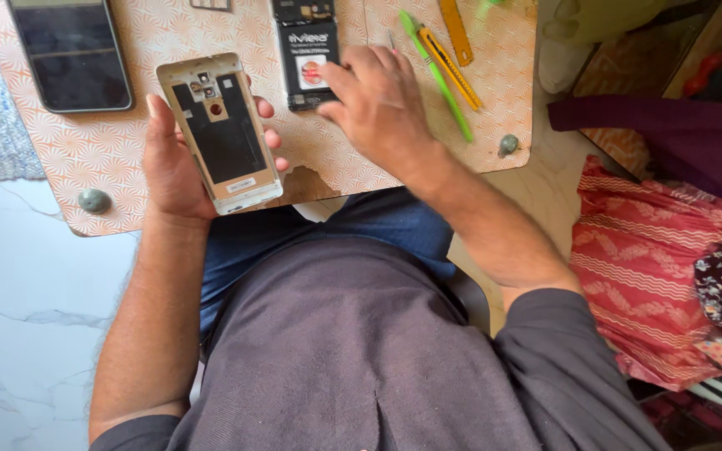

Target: The person cleans a white smartphone with a toothbrush, then disassembles it to remove the battery and SIM tray. They clean the internal frame with a toothbrush and a yellow tool, reinsert the battery, and close the phone.

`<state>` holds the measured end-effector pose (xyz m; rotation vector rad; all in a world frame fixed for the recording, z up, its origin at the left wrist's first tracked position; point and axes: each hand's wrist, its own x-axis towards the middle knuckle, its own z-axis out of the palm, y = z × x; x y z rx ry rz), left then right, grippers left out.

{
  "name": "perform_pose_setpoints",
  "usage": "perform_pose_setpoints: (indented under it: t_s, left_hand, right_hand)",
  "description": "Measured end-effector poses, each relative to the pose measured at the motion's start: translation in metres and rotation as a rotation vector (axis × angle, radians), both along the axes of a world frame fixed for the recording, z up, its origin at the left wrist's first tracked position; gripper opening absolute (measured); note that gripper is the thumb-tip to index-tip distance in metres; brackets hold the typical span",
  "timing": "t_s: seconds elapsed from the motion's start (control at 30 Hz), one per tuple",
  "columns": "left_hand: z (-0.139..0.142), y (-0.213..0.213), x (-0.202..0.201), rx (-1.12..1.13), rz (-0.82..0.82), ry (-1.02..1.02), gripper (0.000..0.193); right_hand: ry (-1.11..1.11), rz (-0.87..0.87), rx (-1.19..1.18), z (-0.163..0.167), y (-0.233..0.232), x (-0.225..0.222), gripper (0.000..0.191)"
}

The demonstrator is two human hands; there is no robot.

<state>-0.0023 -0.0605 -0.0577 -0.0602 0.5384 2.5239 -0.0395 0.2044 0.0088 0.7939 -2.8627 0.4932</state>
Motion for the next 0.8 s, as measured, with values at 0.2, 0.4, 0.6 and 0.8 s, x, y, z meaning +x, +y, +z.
perform_pose_setpoints:
  t_s: [0.2,0.4,0.6,0.8]
  left_hand:
    - [0.012,0.004,0.0,-0.056,-0.053,0.002,0.077]
    - [0.024,0.025,0.003,-0.087,-0.17,-0.027,0.087]
    - [0.021,0.033,0.0,0.068,-0.196,0.014,0.089]
    - [0.019,0.031,0.001,0.374,-0.259,-0.036,0.077]
  right_hand:
    - [0.079,-0.079,-0.051,-0.009,0.012,0.002,0.025]
    - [0.041,-0.28,-0.125,0.012,0.087,0.028,0.012]
    - [0.029,-0.377,0.062,0.013,0.097,0.037,0.021]
    - [-0.029,-0.395,0.094,0.009,0.093,0.03,0.014]
